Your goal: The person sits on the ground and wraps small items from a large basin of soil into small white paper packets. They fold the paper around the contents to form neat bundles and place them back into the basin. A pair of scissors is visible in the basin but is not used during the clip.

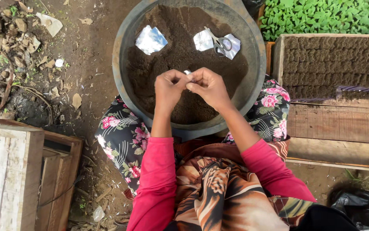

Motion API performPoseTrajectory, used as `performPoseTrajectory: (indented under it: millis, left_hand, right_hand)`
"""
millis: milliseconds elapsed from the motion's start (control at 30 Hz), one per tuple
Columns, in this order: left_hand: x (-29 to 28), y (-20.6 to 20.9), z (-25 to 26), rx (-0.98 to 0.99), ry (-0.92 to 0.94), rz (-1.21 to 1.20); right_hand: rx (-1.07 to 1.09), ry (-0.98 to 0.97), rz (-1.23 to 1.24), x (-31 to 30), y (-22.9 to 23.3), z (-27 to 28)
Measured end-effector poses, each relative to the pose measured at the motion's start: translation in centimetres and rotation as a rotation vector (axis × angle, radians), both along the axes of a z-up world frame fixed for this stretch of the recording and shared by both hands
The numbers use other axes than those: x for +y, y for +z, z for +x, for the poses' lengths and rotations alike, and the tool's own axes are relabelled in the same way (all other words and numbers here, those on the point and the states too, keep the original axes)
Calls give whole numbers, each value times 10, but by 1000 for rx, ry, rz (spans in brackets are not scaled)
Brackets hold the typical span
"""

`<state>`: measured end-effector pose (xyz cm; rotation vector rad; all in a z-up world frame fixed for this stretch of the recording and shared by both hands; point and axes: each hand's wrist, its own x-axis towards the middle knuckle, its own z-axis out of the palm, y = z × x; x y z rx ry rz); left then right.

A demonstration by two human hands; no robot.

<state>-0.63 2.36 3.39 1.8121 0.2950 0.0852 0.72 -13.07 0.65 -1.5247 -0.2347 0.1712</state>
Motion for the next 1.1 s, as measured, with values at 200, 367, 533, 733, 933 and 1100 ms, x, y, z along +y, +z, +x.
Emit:
performPoseTrajectory:
  millis: [200, 367, 533, 733, 933, 1100]
  left_hand:
    - [5, -10, -1, -89, -54, 31]
    - [-4, -5, -6, -67, -14, 182]
    - [-3, -15, -4, -84, -42, 286]
    - [-3, -37, 5, -166, -98, 423]
    - [1, -20, -6, -169, -108, 477]
    - [-3, -17, -5, -154, -116, 465]
  right_hand:
    - [86, 31, -200, -18, -10, 10]
    - [321, 270, -1050, -53, -41, 27]
    - [610, 190, -922, -35, -69, 14]
    - [831, -232, -254, 8, -76, 8]
    - [1019, -676, 346, 29, -80, 18]
    - [880, -635, 761, 22, -44, 19]
